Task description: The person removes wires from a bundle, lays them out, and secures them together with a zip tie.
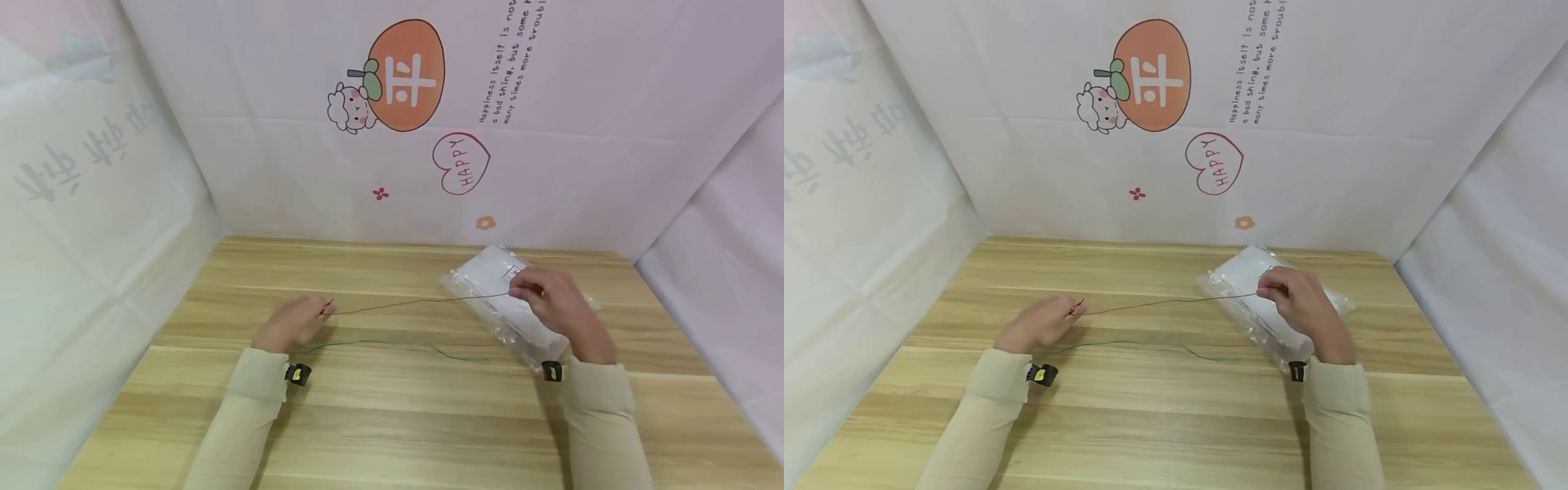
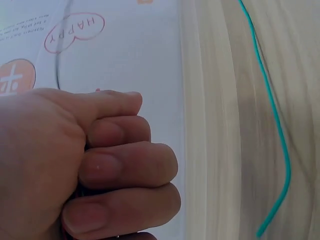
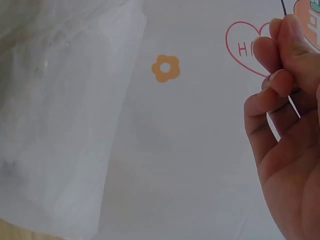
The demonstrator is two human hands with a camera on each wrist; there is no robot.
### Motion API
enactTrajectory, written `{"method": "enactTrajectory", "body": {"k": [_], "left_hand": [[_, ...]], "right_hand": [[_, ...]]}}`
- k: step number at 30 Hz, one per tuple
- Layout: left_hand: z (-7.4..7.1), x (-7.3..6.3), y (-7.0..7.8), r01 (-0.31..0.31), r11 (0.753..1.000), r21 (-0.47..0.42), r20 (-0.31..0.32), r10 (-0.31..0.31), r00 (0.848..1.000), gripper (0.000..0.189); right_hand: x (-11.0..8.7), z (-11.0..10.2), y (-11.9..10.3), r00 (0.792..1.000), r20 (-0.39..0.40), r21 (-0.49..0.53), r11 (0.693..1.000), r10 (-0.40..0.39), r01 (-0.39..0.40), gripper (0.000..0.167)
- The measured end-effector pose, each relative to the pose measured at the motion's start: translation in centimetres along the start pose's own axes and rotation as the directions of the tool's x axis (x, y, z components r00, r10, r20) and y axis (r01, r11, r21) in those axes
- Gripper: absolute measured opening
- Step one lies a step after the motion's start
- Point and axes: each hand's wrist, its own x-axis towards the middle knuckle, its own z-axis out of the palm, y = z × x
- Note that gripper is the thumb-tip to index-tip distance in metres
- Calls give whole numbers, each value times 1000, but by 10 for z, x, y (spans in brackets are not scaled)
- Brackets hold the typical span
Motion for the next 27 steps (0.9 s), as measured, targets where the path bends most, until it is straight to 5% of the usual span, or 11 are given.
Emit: {"method": "enactTrajectory", "body": {"k": [15,27], "left_hand": [[-6,-3,-3,77,995,58,-2,-77,997,49],[-10,-2,-9,25,999,34,-66,-22,998,38]], "right_hand": [[5,19,-9,996,84,69,997,-28,22,28],[12,40,-20,980,152,158,982,-132,108,23]]}}
